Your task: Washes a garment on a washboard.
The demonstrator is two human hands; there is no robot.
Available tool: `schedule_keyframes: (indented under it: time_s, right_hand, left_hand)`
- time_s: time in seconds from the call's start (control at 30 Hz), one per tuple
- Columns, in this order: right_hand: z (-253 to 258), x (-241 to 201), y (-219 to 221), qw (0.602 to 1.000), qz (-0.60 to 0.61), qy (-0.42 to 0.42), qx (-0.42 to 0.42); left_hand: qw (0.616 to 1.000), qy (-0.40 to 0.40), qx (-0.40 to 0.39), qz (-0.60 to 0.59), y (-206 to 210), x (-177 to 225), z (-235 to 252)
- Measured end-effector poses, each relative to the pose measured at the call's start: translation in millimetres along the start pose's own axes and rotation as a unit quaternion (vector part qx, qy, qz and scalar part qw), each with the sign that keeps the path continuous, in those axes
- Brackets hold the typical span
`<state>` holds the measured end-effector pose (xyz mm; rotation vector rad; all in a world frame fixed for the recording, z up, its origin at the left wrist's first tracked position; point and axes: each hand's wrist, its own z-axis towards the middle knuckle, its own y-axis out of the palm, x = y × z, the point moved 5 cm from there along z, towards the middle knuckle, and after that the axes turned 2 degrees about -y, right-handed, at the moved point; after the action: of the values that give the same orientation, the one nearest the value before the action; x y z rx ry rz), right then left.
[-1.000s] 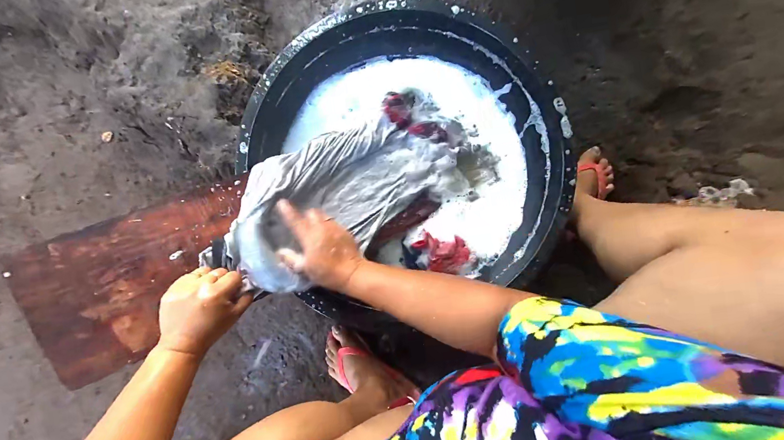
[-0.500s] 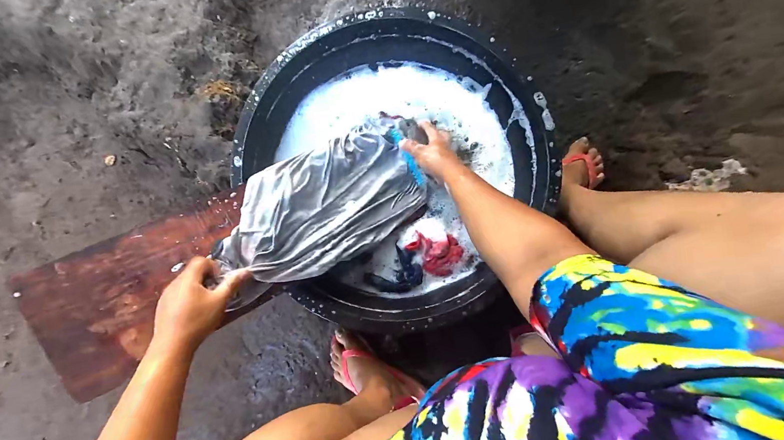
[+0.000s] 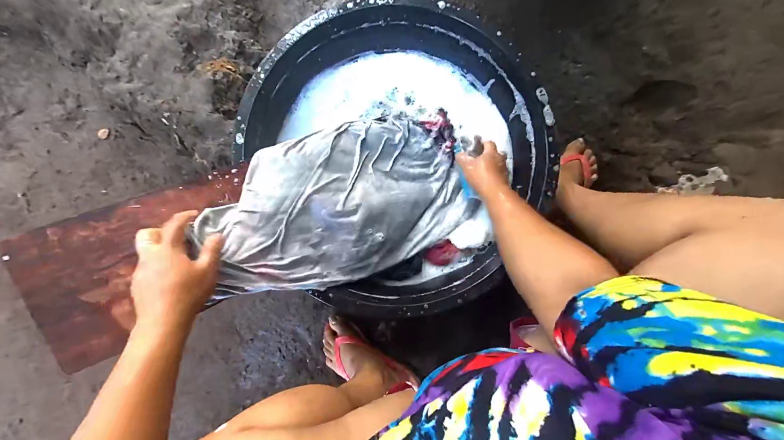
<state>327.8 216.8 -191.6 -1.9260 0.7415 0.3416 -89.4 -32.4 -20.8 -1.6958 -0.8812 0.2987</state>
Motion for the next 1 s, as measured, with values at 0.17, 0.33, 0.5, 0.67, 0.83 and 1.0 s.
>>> schedule_keyframes:
  time_s: [0.17, 0.33, 0.5, 0.67, 0.83, 1.0]
  right_hand:
    - [-126, -125, 115, 0.950, 0.053, -0.300, -0.061]
    - [-160, -165, 148, 0.878, -0.026, -0.444, -0.176]
    - [3, -67, 70, 0.979, -0.057, -0.195, -0.013]
    - [-139, -160, 146, 0.940, -0.013, -0.327, -0.096]
    - [-182, -184, 156, 0.869, 0.035, -0.462, -0.172]
    - [-7, -111, 83, 0.977, -0.039, -0.211, -0.008]
  left_hand:
    - [0.978, 0.134, -0.012, 0.162, 39, 11, 13]
    - [0.967, 0.188, 0.017, 0.170, 31, -33, 8]
    - [0.965, 0.209, 0.055, 0.150, 29, -24, 0]
    - [0.959, 0.222, 0.060, 0.165, 40, -28, 8]
    - [0.961, 0.218, 0.061, 0.159, 39, -23, 4]
    - [0.958, 0.227, 0.067, 0.160, 36, -18, 0]
